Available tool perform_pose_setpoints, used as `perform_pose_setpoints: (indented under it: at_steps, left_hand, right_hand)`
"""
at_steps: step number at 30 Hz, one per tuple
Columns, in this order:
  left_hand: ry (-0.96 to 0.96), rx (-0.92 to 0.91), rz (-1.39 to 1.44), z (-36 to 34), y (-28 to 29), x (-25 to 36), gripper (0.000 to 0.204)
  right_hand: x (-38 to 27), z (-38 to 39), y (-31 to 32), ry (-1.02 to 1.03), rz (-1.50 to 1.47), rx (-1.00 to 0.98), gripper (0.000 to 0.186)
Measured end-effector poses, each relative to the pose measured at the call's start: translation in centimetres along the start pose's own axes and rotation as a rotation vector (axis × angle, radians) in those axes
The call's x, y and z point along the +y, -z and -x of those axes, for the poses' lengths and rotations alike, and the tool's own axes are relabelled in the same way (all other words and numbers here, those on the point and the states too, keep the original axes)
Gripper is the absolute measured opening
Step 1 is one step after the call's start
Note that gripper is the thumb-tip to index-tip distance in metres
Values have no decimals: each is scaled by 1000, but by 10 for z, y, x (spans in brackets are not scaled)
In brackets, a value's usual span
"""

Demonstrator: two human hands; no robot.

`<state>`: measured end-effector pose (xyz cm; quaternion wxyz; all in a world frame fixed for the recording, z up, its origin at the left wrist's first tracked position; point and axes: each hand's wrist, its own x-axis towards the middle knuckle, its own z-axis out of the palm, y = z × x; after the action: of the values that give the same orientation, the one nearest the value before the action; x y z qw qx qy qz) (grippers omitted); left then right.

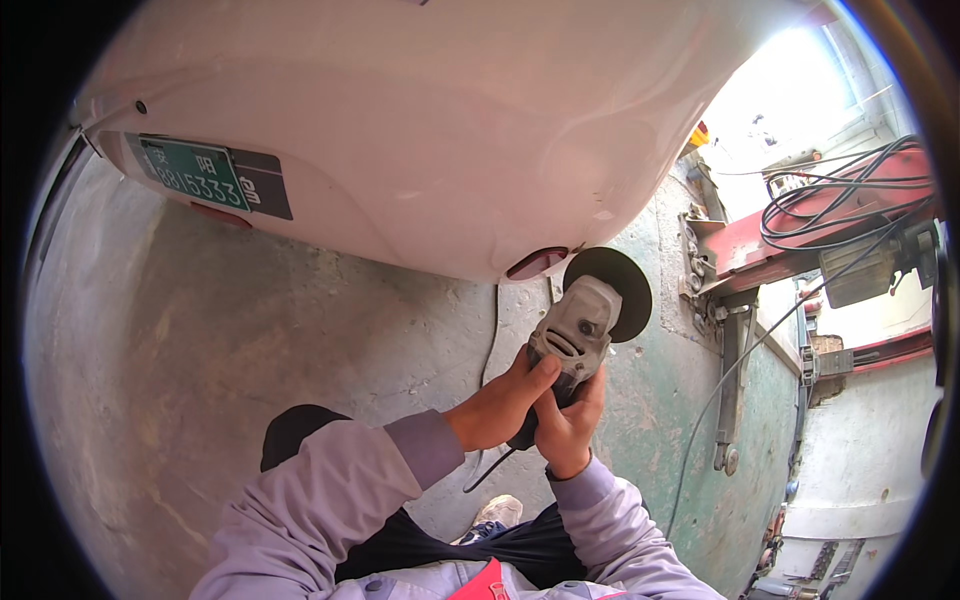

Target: The person uses an angle grinder to remove paint from the rear body panel of a pink scooter. They hold the tool with both hands and move it across the surface, creating sparks, then stop and inspect the area.

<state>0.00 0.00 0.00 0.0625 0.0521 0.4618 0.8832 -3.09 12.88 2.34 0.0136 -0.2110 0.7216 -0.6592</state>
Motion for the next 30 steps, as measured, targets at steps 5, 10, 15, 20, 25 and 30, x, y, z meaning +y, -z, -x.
perform_pose_setpoints:
  at_steps: [5,10,15,20,25,30]
  left_hand:
    - [-21,-23,14,-8,-7,-2,89]
    - [-49,-39,-20,-6,-5,0,94]
    - [-58,-47,-23,-7,-4,3,96]
    - [-81,-53,-9,-8,-4,6,96]
    - [-75,-66,29,-10,-6,8,96]
    - [-86,-59,40,-10,-7,7,97]
  right_hand:
    - [-3,-4,10,9,10,0,49]
    - [-6,-4,6,3,-39,-7,50]
    - [-11,-7,7,17,-20,-24,52]
    - [-13,-11,7,34,22,-39,53]
    - [-13,-10,7,26,13,-14,53]
    - [-11,-12,8,45,31,-14,52]
